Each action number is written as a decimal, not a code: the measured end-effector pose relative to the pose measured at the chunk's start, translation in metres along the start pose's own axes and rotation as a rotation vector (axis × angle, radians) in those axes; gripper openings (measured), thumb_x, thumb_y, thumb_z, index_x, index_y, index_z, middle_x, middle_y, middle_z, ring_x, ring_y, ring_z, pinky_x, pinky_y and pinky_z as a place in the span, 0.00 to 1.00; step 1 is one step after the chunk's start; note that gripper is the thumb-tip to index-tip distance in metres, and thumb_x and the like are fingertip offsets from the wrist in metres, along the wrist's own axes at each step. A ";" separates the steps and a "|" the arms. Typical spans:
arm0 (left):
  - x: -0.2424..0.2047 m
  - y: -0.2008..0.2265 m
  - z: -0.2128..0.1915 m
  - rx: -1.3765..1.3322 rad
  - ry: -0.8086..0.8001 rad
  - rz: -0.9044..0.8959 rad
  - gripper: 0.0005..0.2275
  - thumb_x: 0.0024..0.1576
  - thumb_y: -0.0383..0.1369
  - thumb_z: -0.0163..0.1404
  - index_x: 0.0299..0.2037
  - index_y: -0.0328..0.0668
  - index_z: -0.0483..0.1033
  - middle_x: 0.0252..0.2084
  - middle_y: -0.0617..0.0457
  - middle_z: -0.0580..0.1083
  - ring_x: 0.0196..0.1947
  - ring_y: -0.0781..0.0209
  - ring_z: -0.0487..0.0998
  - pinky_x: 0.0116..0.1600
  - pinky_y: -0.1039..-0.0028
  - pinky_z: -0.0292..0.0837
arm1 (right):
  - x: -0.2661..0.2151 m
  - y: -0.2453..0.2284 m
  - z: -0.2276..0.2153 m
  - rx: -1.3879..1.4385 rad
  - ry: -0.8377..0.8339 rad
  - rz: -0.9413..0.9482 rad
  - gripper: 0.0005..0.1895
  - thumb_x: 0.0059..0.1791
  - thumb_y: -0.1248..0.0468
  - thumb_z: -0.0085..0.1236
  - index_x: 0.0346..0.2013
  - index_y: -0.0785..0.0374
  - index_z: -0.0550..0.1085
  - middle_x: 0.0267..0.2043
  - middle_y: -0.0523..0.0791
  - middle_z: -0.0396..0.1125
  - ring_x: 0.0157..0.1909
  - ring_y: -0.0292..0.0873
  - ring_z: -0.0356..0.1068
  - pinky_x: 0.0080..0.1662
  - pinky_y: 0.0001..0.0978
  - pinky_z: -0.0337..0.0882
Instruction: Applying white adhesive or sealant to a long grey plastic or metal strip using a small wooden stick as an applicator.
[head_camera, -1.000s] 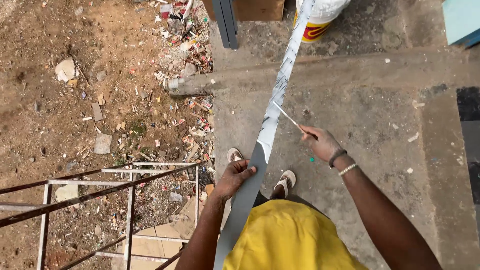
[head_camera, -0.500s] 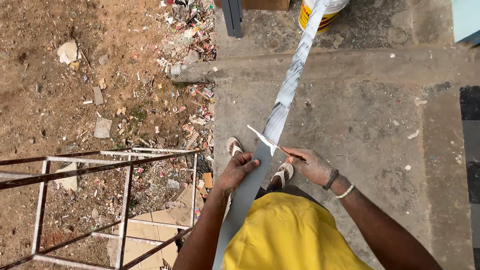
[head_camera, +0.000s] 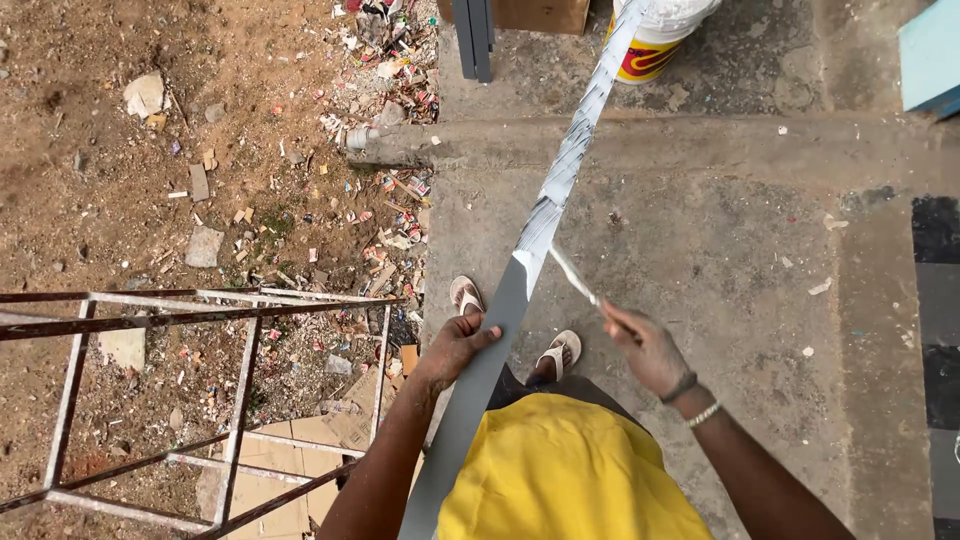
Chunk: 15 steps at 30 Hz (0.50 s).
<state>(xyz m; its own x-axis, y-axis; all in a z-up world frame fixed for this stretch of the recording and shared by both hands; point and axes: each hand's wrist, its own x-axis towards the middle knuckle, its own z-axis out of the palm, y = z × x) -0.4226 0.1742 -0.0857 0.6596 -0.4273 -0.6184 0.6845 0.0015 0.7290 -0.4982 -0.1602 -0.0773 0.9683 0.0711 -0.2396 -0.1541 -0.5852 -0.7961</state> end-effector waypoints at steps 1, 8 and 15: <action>-0.005 -0.013 0.000 0.023 -0.031 0.000 0.14 0.58 0.34 0.58 0.51 0.36 0.79 0.35 0.57 0.79 0.28 0.71 0.76 0.34 0.77 0.74 | 0.022 0.001 -0.008 -0.006 -0.053 0.179 0.26 0.56 0.52 0.43 0.69 0.50 0.66 0.46 0.41 0.73 0.32 0.36 0.68 0.35 0.31 0.75; -0.024 -0.030 0.004 0.084 0.023 0.013 0.14 0.59 0.35 0.58 0.51 0.33 0.80 0.34 0.56 0.79 0.27 0.72 0.76 0.33 0.78 0.73 | 0.109 0.053 0.009 0.219 -0.176 0.382 0.22 0.57 0.61 0.44 0.68 0.51 0.68 0.38 0.42 0.71 0.25 0.33 0.63 0.32 0.29 0.71; -0.010 -0.021 -0.012 0.078 -0.105 0.036 0.14 0.59 0.34 0.57 0.52 0.33 0.79 0.34 0.55 0.79 0.27 0.70 0.76 0.32 0.77 0.74 | 0.069 0.018 0.051 0.065 -0.412 0.263 0.29 0.51 0.67 0.47 0.68 0.47 0.68 0.43 0.39 0.73 0.32 0.35 0.64 0.35 0.30 0.71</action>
<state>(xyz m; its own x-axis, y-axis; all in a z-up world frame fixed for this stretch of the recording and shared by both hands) -0.4404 0.1894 -0.0984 0.6443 -0.5208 -0.5600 0.6319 -0.0500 0.7734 -0.4439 -0.1248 -0.1360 0.7389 0.2488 -0.6262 -0.4074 -0.5753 -0.7092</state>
